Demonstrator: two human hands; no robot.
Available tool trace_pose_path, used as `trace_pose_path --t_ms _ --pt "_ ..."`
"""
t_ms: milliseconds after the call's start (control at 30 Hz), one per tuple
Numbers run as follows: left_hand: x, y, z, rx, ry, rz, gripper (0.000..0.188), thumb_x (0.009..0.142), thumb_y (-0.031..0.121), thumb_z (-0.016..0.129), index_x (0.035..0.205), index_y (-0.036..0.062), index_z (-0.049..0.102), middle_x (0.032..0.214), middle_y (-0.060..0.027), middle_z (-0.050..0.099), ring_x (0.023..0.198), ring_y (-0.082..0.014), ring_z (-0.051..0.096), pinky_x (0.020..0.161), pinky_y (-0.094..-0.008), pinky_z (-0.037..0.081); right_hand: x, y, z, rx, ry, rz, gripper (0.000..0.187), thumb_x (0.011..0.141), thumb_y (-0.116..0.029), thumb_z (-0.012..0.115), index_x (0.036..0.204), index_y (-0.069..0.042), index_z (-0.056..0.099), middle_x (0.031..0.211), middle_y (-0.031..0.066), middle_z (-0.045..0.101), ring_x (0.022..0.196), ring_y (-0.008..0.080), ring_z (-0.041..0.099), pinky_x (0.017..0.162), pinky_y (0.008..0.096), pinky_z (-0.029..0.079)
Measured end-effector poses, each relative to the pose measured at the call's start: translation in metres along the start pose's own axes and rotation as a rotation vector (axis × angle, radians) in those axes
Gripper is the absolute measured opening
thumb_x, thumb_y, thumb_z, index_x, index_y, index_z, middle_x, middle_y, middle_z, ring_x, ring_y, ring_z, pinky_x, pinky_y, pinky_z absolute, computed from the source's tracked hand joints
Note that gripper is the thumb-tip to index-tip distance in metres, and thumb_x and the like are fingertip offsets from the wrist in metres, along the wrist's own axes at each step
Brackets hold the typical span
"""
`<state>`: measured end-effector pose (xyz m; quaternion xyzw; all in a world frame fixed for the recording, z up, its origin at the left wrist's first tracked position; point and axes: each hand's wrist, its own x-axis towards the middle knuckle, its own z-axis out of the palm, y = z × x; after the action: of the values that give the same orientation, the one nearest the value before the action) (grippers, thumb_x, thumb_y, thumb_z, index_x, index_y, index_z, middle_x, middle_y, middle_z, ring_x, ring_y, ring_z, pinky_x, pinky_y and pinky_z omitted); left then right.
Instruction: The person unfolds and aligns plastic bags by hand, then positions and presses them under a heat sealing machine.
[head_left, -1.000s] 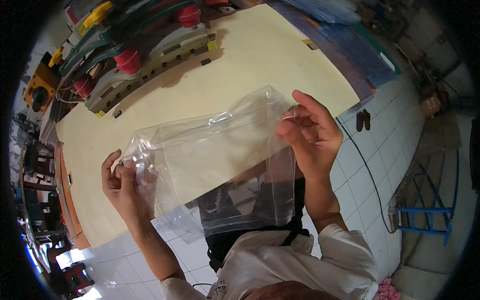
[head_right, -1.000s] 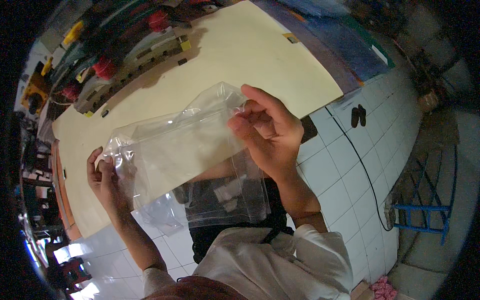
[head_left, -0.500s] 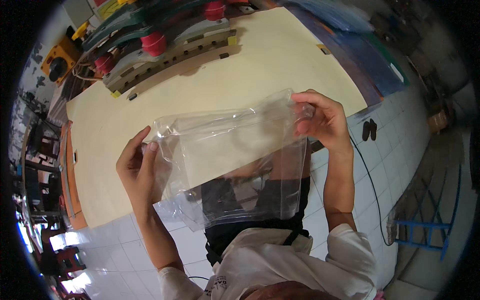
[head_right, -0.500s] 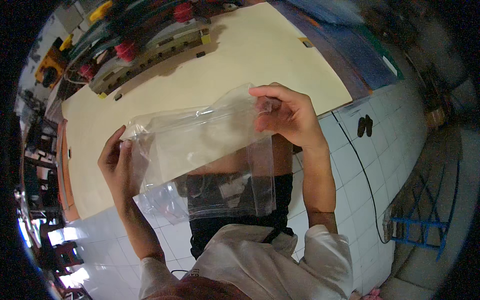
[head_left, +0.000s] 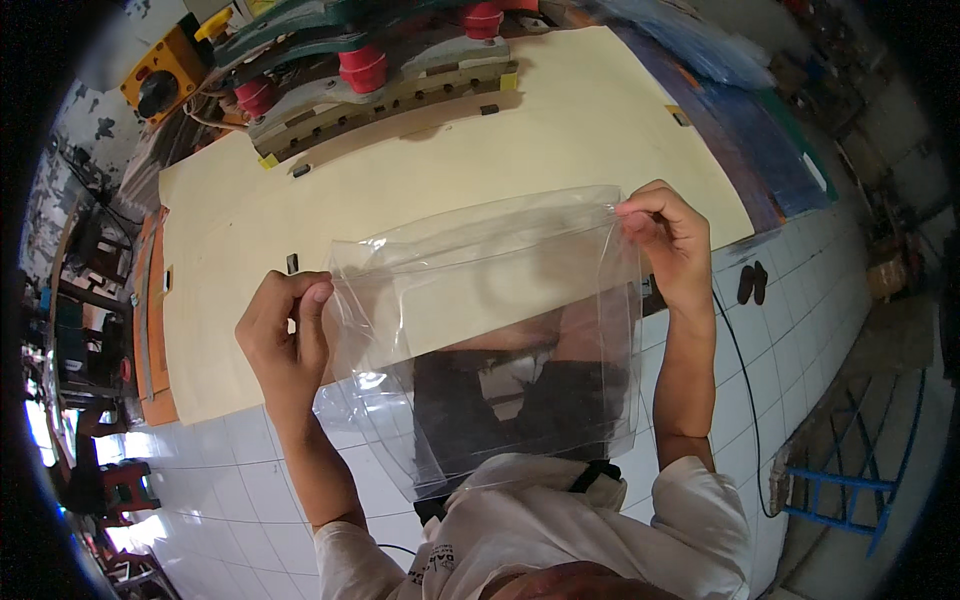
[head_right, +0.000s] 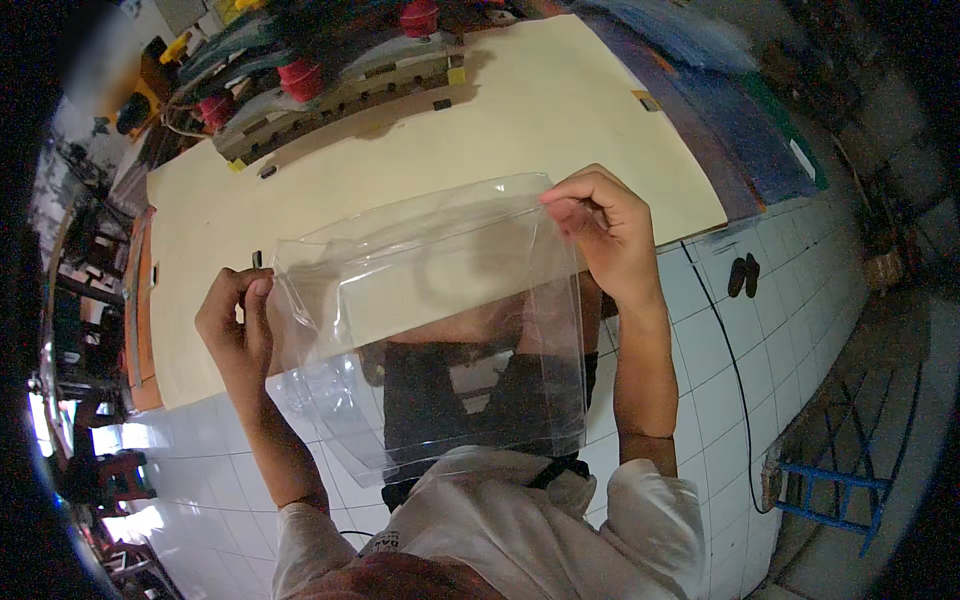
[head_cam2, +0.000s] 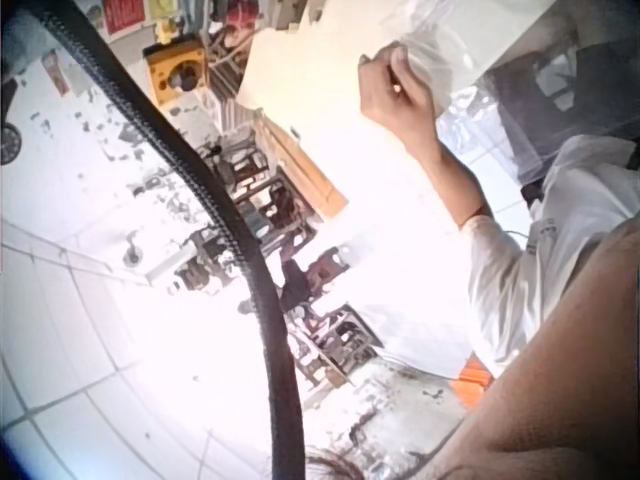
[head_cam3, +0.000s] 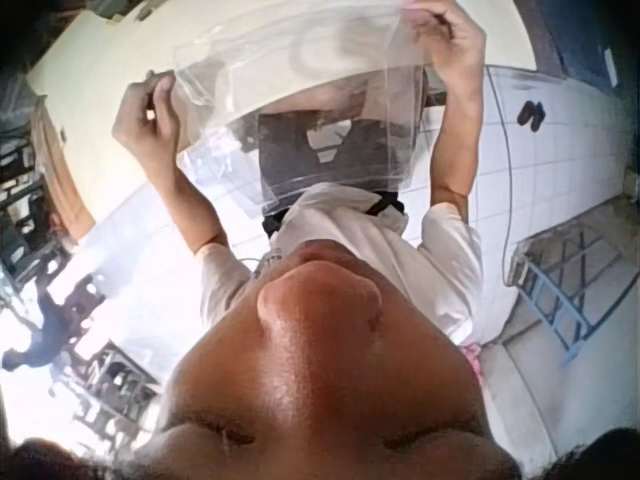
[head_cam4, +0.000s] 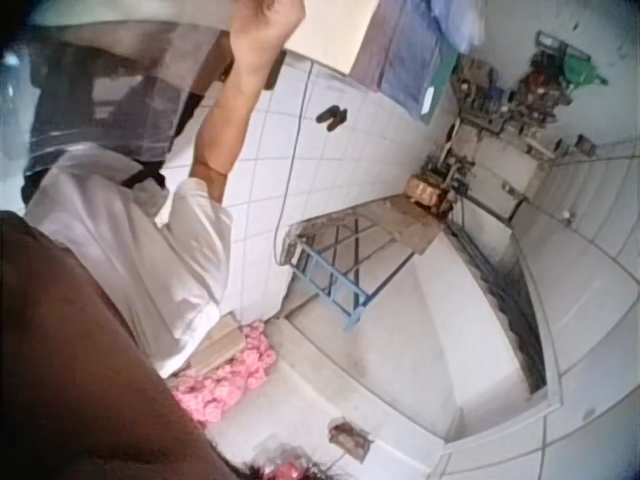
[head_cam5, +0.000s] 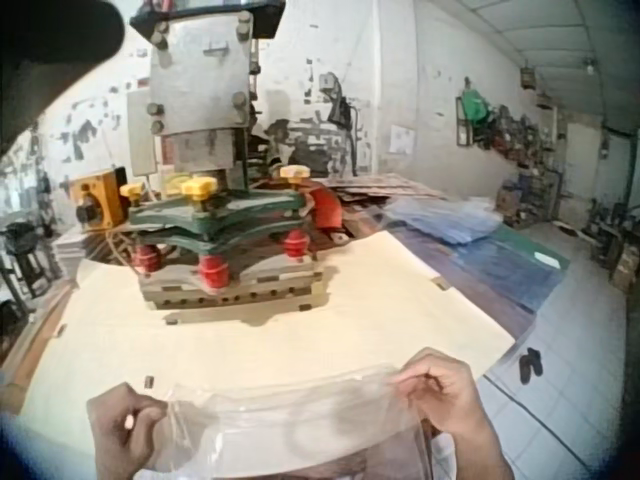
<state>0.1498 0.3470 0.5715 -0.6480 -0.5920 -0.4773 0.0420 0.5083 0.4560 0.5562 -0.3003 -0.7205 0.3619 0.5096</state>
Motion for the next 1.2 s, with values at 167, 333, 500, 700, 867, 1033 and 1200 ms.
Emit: trace_pose_path --t_ms 167,333,500,700,867,1033,1200 --pt "-0.003 -0.007 -0.006 0.034 0.028 0.148 0.007 0.089 0.005 0.068 0.083 0.0015 0.066 0.086 -0.0115 0.067 0.073 -0.0246 0.061 0.079 -0.0326 0.050 0.003 0.002 0.015 -0.004 0.087 -0.151 0.012 0.091 0.011 0.059 0.097 0.001 0.064 0.112 0.0122 0.063 0.102 0.0185 0.059 0.094 0.0318 0.048" --pt "-0.010 -0.022 -0.010 -0.210 -0.145 0.164 0.013 0.091 0.008 0.066 0.084 -0.0009 0.059 0.126 -0.0237 0.063 0.118 -0.0348 0.063 0.102 -0.0440 0.047 0.001 0.008 0.015 0.132 0.014 -0.222 0.007 0.096 0.001 0.058 0.102 0.000 0.060 0.125 0.0167 0.062 0.111 0.0227 0.059 0.104 0.0390 0.042" --pt "-0.018 -0.022 -0.001 -0.606 -0.063 0.042 0.017 0.096 0.015 0.063 0.096 -0.0020 0.058 0.131 -0.0262 0.058 0.112 -0.0344 0.065 0.100 -0.0477 0.051 -0.004 0.018 0.014 0.121 0.114 -0.148 0.018 0.103 -0.020 0.055 0.105 -0.002 0.058 0.120 0.0175 0.062 0.109 0.0224 0.060 0.101 0.0402 0.048" --pt "-0.017 0.020 0.010 -1.272 -0.101 -0.306 0.049 0.100 0.030 0.059 0.133 -0.0038 0.047 0.126 -0.0263 0.060 0.105 -0.0385 0.067 0.094 -0.0463 0.055 -0.001 0.025 0.002 0.404 0.287 -0.160 0.015 0.103 -0.019 0.054 0.106 -0.004 0.057 0.124 0.0172 0.059 0.116 0.0249 0.057 0.098 0.0503 0.052" --pt "-0.014 0.042 0.008 -1.226 -0.232 -0.508 0.048 0.096 0.019 0.064 0.134 -0.0057 0.047 0.112 -0.0222 0.067 0.088 -0.0306 0.072 0.072 -0.0393 0.061 0.004 0.046 -0.013 0.525 0.209 -0.030 0.013 0.104 -0.017 0.051 0.106 -0.006 0.057 0.126 0.0159 0.058 0.120 0.0267 0.055 0.100 0.0518 0.050" --pt "-0.001 0.082 0.011 -1.314 -0.207 -0.518 0.035 0.090 0.004 0.069 0.122 -0.0062 0.058 0.091 -0.0182 0.070 0.075 -0.0251 0.073 0.059 -0.0331 0.064 0.005 0.055 -0.024 0.545 0.179 0.092 0.013 0.104 -0.016 0.049 0.106 -0.007 0.058 0.127 0.0156 0.059 0.122 0.0257 0.055 0.102 0.0499 0.049" --pt "0.000 0.088 0.009 -1.286 -0.160 -0.484 0.034 0.091 0.004 0.068 0.121 -0.0068 0.058 0.089 -0.0177 0.070 0.076 -0.0242 0.073 0.058 -0.0306 0.062 0.006 0.058 -0.025 0.658 0.184 0.180 0.014 0.105 -0.017 0.049 0.106 -0.007 0.058 0.126 0.0150 0.060 0.120 0.0246 0.056 0.102 0.0496 0.050"
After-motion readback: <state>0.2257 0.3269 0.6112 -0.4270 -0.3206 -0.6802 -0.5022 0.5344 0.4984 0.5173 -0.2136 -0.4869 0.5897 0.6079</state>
